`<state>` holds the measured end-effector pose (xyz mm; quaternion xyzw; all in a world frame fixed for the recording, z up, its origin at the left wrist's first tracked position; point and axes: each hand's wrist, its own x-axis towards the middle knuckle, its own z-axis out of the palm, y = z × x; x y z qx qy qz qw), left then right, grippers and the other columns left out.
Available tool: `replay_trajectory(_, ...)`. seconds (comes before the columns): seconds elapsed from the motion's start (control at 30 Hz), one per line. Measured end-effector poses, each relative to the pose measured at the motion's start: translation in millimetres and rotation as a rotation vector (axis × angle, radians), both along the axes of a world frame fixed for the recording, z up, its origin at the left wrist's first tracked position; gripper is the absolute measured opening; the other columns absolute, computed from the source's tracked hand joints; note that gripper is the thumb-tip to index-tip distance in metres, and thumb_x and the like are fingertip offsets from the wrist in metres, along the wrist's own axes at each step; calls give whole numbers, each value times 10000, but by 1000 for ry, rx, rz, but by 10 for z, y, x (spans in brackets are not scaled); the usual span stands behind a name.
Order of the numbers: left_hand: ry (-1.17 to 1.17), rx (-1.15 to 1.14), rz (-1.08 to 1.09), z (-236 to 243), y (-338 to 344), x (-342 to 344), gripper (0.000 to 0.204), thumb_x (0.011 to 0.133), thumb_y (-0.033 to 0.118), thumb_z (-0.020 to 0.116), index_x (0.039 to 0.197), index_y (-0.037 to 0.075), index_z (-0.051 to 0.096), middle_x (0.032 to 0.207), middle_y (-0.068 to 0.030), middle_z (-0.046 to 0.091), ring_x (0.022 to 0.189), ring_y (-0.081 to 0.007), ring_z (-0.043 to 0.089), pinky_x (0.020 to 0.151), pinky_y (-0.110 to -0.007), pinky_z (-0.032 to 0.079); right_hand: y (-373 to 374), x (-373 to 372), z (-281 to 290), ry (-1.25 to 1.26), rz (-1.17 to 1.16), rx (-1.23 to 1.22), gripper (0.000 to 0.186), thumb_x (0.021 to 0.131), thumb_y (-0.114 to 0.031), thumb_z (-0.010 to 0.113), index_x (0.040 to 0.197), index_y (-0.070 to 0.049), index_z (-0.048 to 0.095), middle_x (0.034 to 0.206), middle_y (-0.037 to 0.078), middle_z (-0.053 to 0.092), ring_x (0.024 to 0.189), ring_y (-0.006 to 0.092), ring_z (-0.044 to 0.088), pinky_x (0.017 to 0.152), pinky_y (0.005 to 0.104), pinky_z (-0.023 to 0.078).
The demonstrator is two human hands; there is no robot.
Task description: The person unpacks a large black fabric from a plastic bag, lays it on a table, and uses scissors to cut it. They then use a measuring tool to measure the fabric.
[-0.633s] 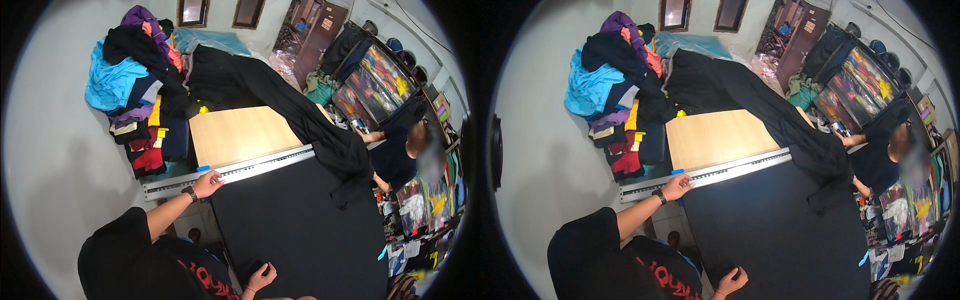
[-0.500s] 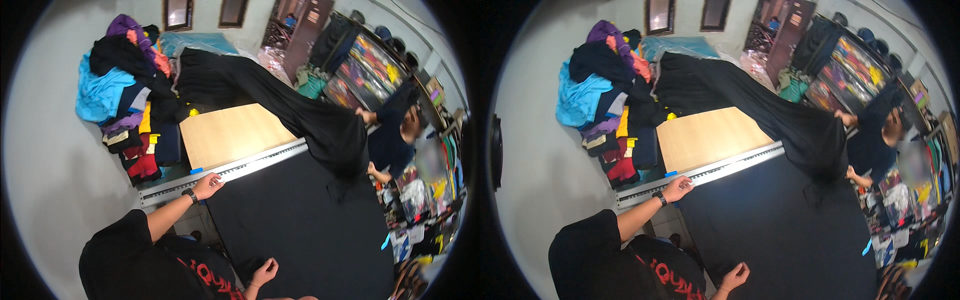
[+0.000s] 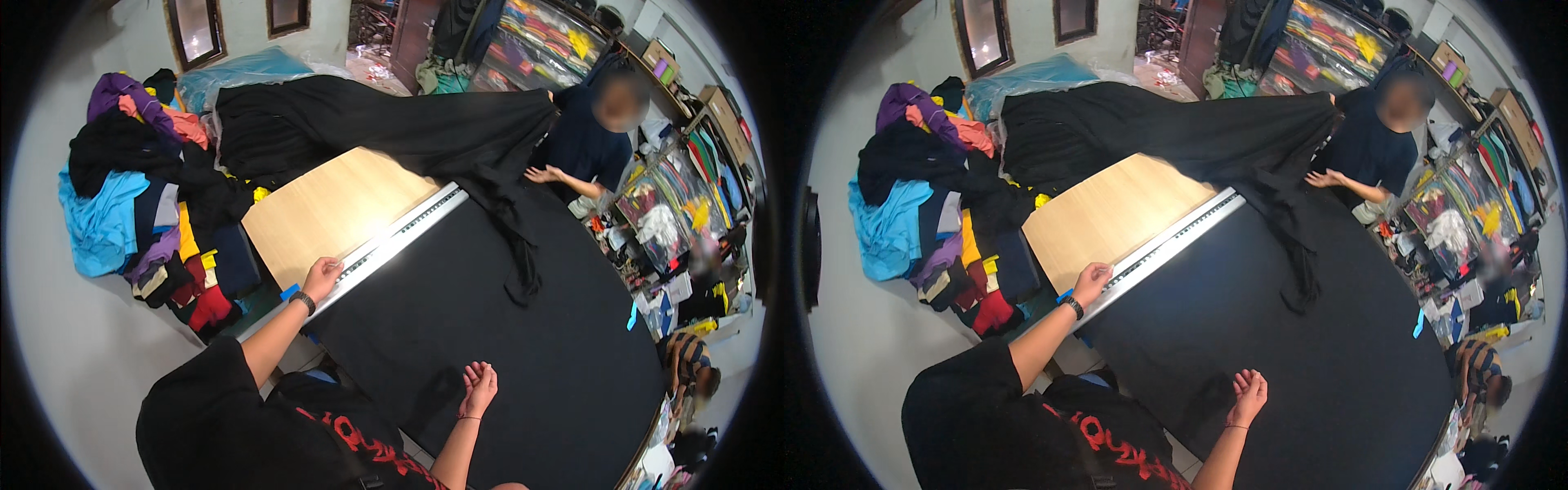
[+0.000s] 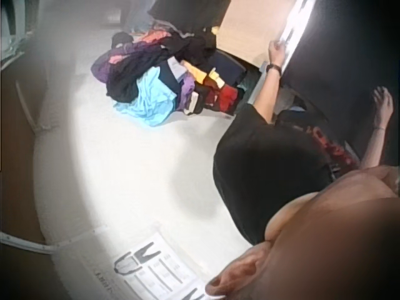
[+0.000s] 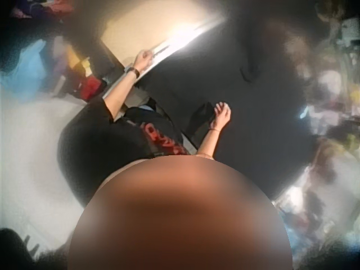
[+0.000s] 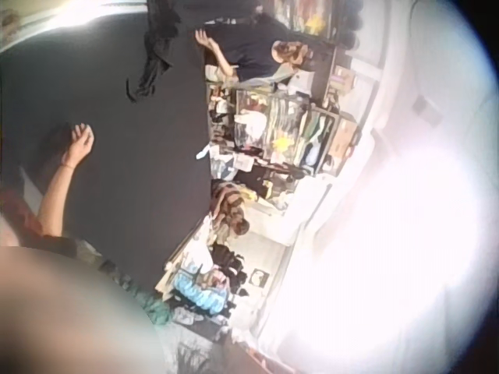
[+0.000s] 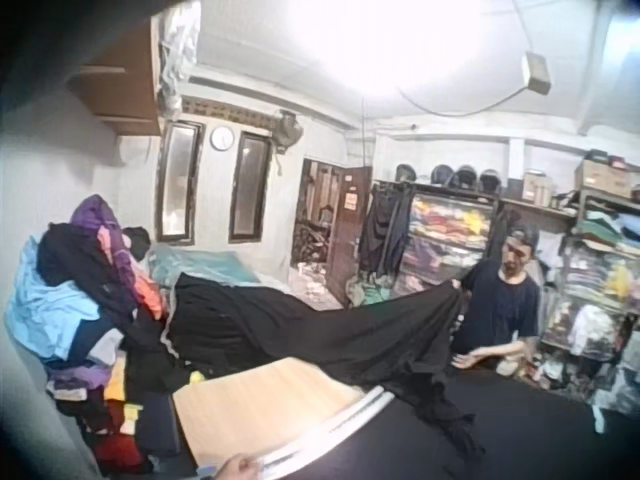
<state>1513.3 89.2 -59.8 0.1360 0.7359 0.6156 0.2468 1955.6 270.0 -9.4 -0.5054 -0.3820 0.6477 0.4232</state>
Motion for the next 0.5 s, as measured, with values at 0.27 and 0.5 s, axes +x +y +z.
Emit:
replay_trajectory(0.27, 317, -496, -126, -235, 50, -515, 709, 900, 566, 721, 1393, 95, 529, 1386, -134, 652, 1314, -320, 595, 1077, -540, 425, -518, -383, -33, -25, -81, -151, 335, 1064, -384, 600, 1108, -55, 641, 988, 81, 729, 848, 200, 730, 738, 323, 599)
replay_trajectory(0.5, 245, -545, -319, -366, -267, -402, 821, 911, 647, 688, 1425, 25, 535, 1310, -283, 654, 1164, -404, 676, 982, -450, 543, -628, -947, -120, -121, -145, -164, 437, 1067, -435, 568, 1231, -30, 573, 1142, 130, 660, 939, 274, 697, 799, 381, 591)
